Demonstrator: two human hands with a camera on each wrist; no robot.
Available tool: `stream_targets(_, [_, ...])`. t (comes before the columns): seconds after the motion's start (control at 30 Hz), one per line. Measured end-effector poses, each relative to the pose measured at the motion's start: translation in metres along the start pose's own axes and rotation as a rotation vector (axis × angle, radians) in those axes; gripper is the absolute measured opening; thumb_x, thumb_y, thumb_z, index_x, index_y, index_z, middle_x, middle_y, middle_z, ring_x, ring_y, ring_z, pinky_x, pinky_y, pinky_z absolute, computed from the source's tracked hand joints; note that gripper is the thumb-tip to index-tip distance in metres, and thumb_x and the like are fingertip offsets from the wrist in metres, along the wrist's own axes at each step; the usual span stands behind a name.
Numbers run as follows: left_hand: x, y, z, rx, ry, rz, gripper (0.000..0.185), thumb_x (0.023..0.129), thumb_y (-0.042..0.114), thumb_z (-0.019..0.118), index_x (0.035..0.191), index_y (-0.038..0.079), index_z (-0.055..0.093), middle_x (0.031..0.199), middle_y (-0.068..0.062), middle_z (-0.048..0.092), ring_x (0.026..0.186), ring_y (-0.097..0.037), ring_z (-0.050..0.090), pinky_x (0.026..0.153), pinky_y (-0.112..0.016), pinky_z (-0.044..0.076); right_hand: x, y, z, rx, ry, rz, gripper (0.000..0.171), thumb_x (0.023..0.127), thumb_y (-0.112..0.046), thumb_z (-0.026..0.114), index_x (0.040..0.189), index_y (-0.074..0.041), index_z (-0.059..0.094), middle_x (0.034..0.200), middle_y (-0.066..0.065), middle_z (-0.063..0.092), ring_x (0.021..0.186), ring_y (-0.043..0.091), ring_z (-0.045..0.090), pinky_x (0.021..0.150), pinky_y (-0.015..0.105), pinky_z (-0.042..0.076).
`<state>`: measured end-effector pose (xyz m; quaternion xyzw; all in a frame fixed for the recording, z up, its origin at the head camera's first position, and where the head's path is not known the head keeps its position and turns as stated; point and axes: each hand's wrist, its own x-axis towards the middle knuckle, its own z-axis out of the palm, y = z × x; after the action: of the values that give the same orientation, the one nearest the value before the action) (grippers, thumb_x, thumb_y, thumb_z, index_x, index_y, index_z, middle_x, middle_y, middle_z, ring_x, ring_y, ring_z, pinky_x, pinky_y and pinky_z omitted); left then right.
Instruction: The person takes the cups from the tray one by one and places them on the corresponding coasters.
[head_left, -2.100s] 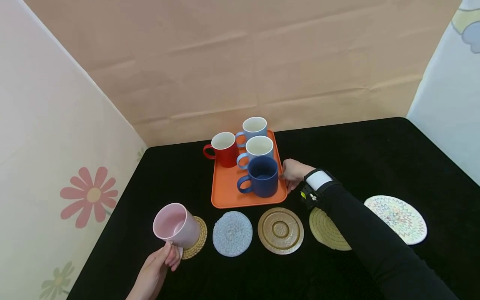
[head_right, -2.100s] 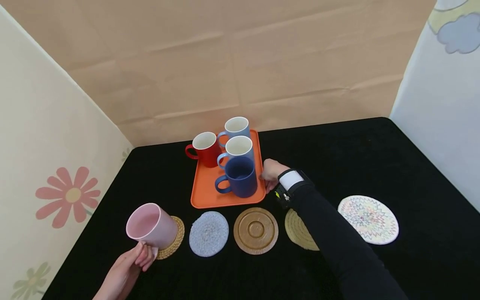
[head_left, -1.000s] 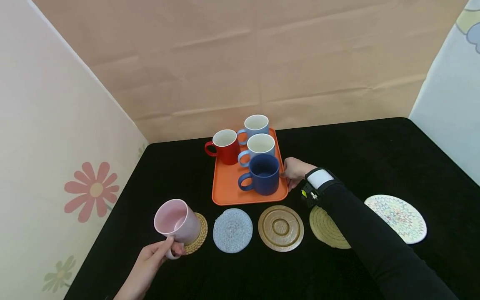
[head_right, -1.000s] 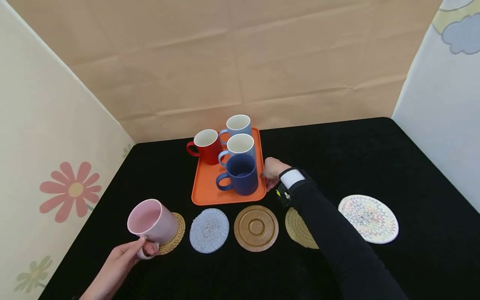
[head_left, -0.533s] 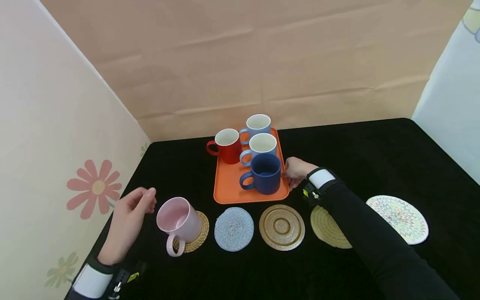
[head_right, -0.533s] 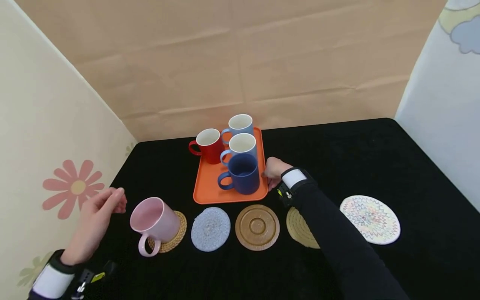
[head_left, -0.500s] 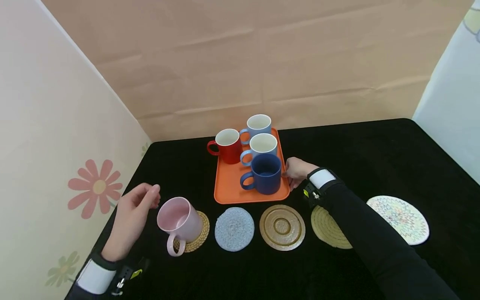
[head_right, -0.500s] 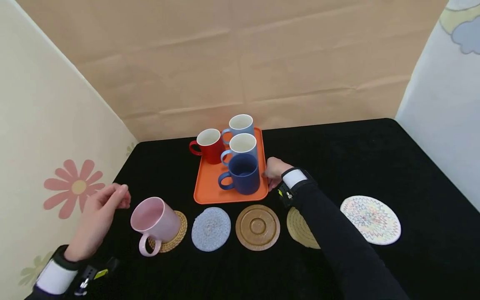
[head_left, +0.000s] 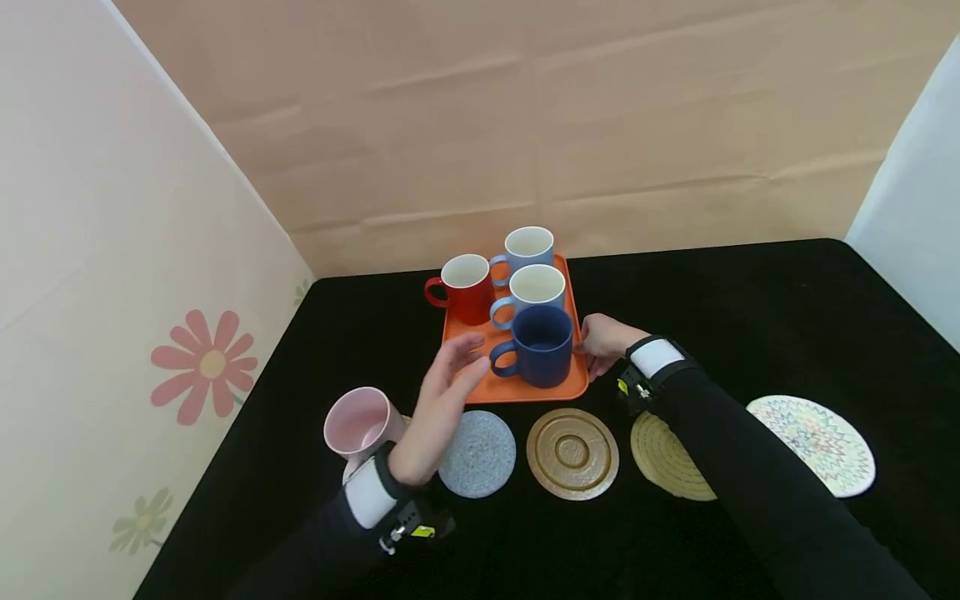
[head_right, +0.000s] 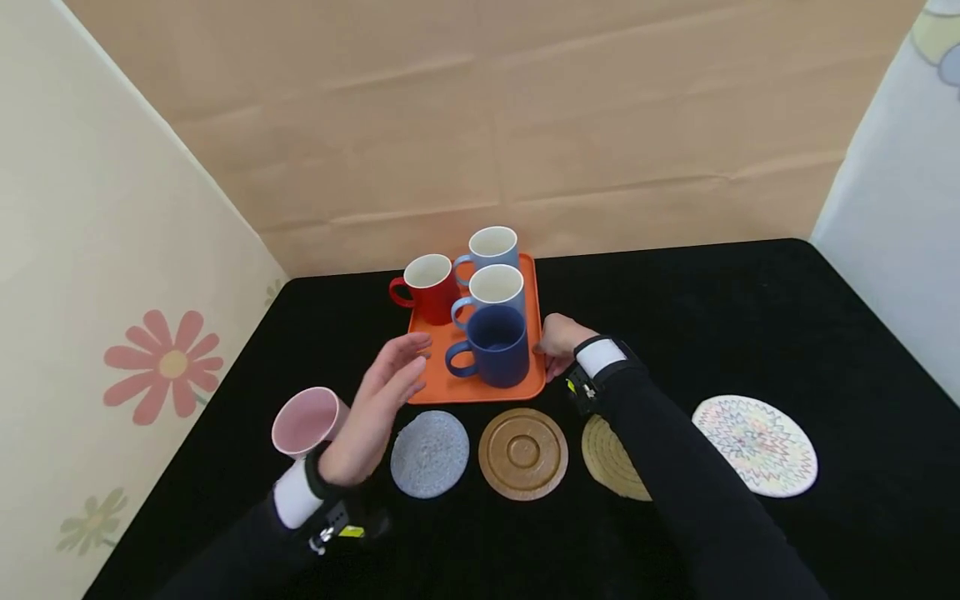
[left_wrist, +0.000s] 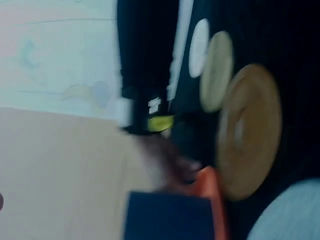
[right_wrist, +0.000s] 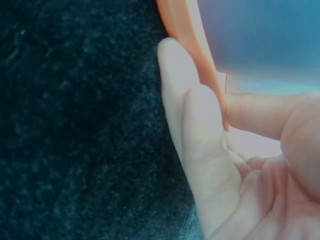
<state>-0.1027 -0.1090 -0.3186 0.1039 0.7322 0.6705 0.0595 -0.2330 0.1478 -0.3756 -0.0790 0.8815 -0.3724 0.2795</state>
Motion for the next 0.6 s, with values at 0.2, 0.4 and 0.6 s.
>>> stream_targets(0.2, [0.018,-0.026,0.024,0.048,0.019,-0.092,0.058,0.1,0.03,0.053,0.149,0.008,0.029,0.154,-0.014,0.025,0.139,-0.034,0.021,0.107,-0.062,0.024,0.0,0.0,0.0,-0.016,0.012,-0.011,0.023,0.099,-0.002,0.051,0.08,0.007,0.059,0.065,0.013,0.067,0.051,0.015,0.065,0.051,0.024,0.053])
stream_targets(0.4, [0.034,-0.039,0.028,0.077,0.009,-0.142,0.063,0.101,0.027,0.052,0.151,0.003,0.023,0.154,-0.017,0.023,0.139,-0.035,0.023,0.109,-0.059,0.022,0.0,0.001,0.0,-0.017,0.018,0.001,0.021,0.099,-0.001,0.051,0.081,0.007,0.059,0.064,0.013,0.067,0.051,0.016,0.065,0.051,0.025,0.054])
stream_targets(0.6, [0.035,-0.045,0.028,0.097,-0.017,-0.132,0.051,0.101,0.022,0.052,0.142,-0.003,0.036,0.139,-0.019,0.038,0.127,-0.035,0.038,0.105,-0.052,0.034,0.001,0.001,0.0,0.006,0.013,0.022,0.015,0.099,-0.002,0.051,0.088,0.007,0.055,0.067,0.013,0.067,0.053,0.017,0.066,0.052,0.026,0.054])
